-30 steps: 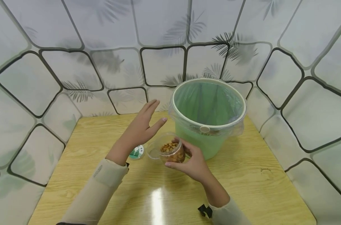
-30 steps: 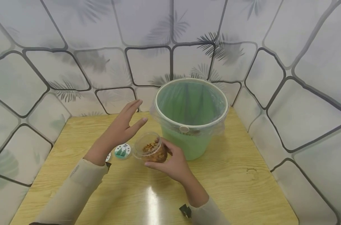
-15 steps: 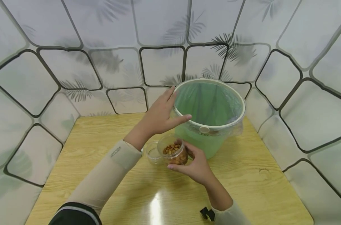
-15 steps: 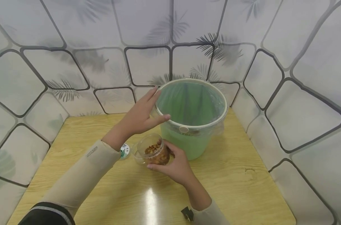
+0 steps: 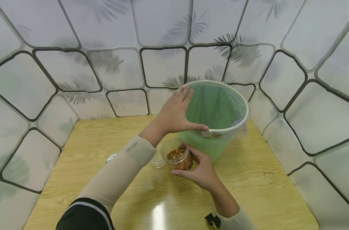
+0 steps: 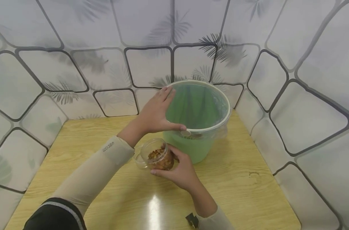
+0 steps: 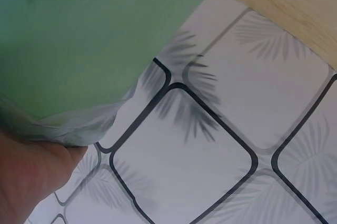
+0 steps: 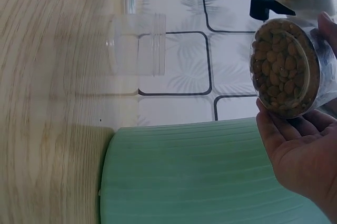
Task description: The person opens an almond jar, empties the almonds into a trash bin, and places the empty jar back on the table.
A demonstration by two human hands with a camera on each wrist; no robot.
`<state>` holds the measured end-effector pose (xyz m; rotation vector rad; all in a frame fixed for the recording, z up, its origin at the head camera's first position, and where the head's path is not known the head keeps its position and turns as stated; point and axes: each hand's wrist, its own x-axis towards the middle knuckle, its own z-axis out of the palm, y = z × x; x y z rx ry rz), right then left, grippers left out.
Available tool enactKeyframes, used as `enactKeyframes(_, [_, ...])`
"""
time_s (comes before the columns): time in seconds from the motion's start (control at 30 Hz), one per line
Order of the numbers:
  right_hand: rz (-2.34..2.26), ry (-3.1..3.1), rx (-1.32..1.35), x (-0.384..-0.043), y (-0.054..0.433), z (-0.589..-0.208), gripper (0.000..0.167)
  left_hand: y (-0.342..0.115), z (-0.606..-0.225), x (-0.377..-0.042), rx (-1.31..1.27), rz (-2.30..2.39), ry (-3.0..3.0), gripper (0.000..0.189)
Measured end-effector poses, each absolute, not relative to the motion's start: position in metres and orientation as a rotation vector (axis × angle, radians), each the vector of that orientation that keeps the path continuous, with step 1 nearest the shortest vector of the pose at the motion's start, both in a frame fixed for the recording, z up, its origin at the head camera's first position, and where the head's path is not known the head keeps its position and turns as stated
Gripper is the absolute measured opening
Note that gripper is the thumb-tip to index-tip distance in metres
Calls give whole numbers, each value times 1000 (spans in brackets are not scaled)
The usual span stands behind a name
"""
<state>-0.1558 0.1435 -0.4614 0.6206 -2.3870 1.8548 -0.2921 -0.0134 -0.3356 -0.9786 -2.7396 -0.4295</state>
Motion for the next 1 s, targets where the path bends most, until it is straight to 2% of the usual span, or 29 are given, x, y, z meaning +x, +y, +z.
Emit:
enactKeyframes(0.43, [1867, -2412, 581, -148, 156, -459, 84, -13, -340, -293, -956, -359, -2808, 138])
enactKeyframes(1.0, [1694, -2338, 644, -131, 165, -427, 89, -15, -336, -292, -943, -376, -2821, 135])
